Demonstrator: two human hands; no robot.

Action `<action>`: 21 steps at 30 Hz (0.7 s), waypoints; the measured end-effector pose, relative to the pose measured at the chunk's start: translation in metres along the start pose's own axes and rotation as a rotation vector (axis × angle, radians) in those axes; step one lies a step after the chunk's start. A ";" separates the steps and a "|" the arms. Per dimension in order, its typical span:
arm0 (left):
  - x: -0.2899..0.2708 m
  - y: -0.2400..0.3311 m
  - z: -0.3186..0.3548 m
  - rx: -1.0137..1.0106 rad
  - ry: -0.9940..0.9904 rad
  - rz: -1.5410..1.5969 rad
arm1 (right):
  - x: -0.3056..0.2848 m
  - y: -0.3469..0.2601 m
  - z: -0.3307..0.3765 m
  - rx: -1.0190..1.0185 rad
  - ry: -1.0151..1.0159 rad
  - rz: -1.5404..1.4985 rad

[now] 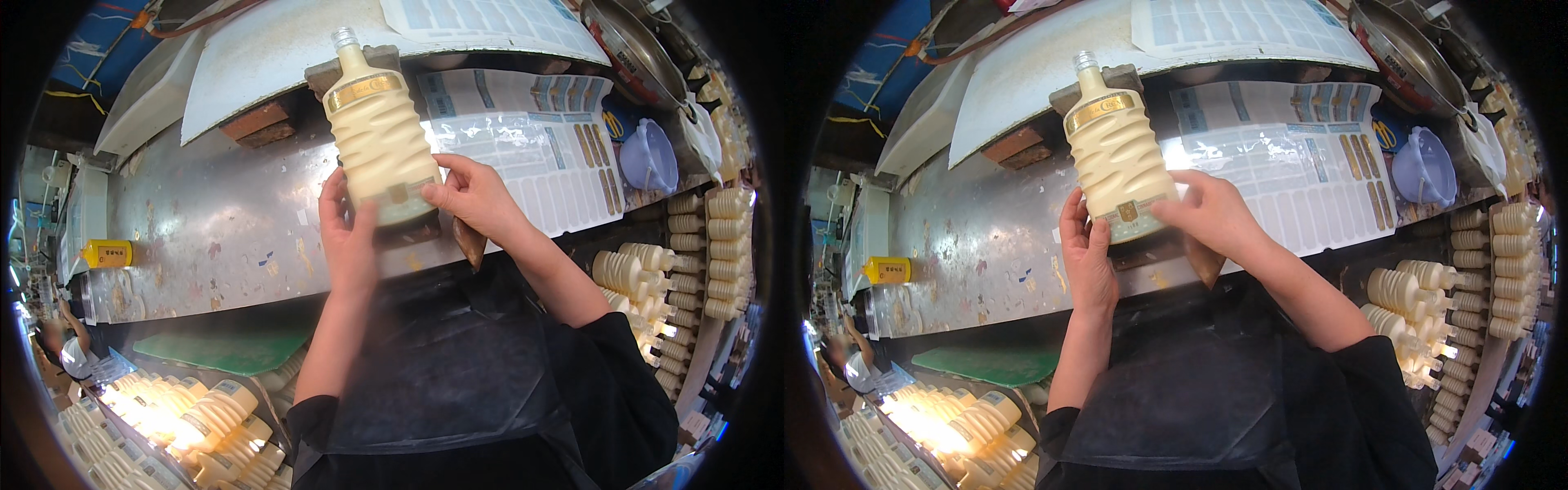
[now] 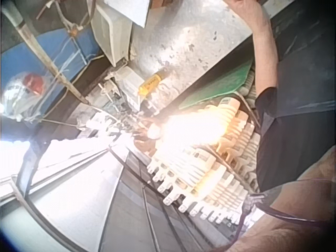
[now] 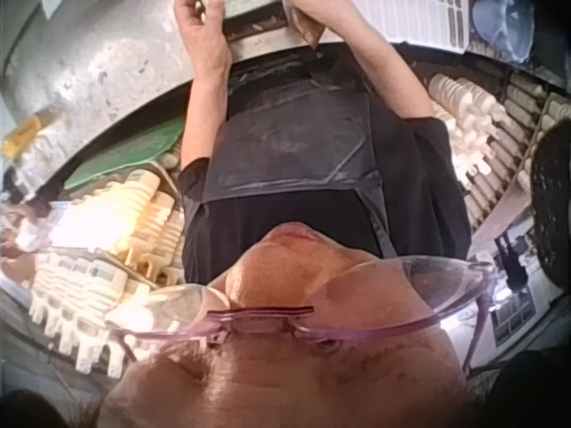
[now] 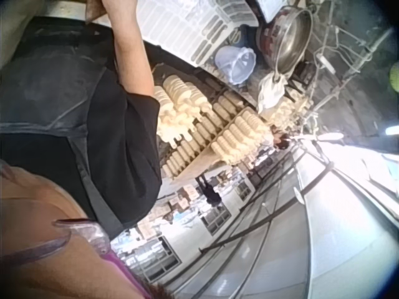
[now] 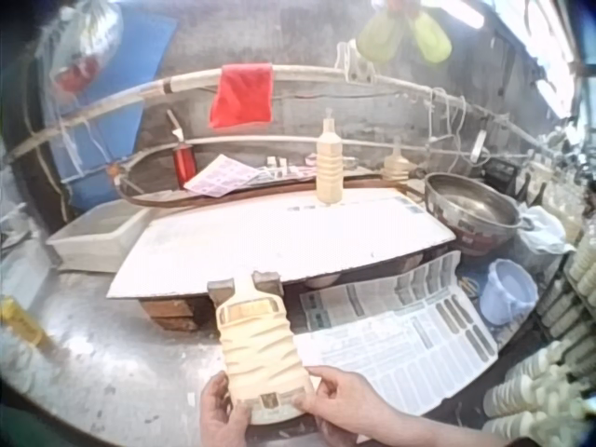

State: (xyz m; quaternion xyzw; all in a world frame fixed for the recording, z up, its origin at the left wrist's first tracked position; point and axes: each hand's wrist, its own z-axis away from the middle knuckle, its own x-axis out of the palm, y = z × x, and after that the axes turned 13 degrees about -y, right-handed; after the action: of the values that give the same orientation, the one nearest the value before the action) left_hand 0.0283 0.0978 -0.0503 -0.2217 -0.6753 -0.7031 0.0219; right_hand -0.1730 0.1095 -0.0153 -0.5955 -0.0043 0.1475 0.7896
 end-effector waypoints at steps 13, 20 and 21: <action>-0.007 -0.003 -0.001 0.005 -0.010 0.097 | -0.003 0.011 -0.007 -0.098 -0.045 -0.220; -0.005 -0.002 0.003 0.015 -0.044 0.019 | 0.000 0.015 -0.001 -0.057 -0.021 -0.116; -0.005 -0.001 0.003 0.014 -0.042 0.013 | 0.000 0.014 0.000 -0.054 -0.026 -0.111</action>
State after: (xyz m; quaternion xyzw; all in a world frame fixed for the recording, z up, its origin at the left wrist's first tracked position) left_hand 0.0328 0.0994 -0.0530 -0.2409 -0.6790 -0.6934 0.0139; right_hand -0.1762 0.1128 -0.0288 -0.6137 -0.0512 0.1111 0.7800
